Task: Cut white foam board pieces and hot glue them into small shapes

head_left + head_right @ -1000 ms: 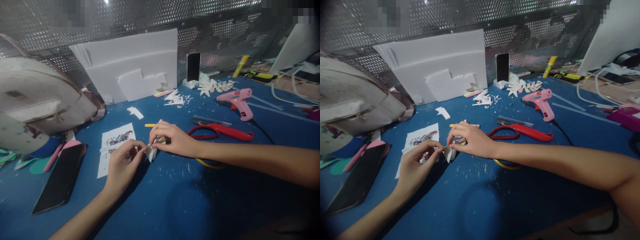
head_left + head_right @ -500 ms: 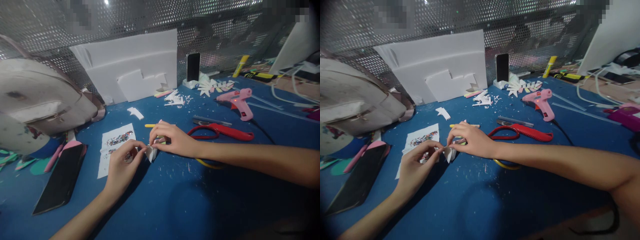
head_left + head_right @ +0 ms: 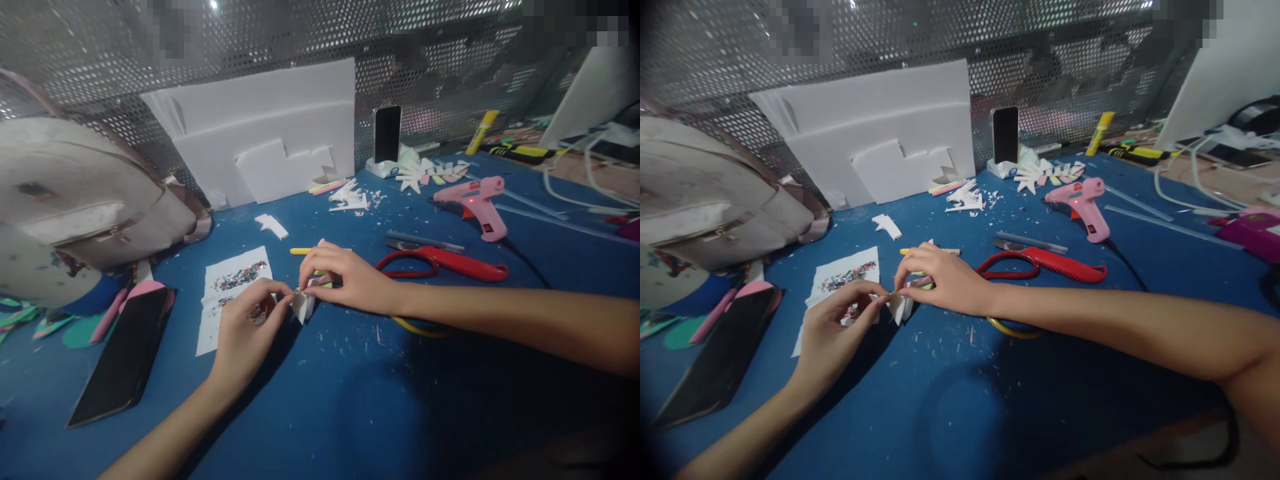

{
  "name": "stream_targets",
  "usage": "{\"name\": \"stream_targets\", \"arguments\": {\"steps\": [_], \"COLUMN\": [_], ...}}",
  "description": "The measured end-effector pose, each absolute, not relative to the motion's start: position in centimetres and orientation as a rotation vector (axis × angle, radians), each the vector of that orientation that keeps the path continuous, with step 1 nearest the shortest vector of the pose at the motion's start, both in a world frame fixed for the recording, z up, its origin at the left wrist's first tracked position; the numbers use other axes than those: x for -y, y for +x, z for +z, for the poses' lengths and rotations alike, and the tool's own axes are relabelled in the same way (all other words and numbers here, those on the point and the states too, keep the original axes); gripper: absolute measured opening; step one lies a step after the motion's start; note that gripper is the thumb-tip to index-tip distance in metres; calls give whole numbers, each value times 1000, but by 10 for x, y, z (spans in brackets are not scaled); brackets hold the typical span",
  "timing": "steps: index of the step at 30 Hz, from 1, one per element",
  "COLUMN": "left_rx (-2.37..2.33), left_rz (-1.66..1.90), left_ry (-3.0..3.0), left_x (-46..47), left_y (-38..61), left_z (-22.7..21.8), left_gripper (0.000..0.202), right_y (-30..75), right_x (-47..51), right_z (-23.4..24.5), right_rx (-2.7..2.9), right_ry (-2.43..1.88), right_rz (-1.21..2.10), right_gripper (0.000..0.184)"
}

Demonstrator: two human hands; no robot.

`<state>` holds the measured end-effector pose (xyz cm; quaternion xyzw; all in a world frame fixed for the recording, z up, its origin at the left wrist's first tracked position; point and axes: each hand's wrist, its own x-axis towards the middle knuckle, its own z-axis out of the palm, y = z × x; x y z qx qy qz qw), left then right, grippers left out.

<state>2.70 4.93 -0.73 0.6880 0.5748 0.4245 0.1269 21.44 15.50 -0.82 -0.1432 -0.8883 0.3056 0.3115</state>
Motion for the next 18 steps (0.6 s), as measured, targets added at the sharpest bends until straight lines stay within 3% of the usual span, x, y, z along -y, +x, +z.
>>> {"name": "stream_targets", "arguments": {"steps": [18], "left_rx": [-1683], "left_rz": [1228], "left_ry": [2007], "left_x": [-50], "left_y": [26], "left_z": [-8], "left_gripper": [8], "right_y": [215], "right_x": [-156], "right_z": [-9], "right_rx": [2346], "right_ry": [-358], "right_rz": [806], "right_gripper": [1]}}
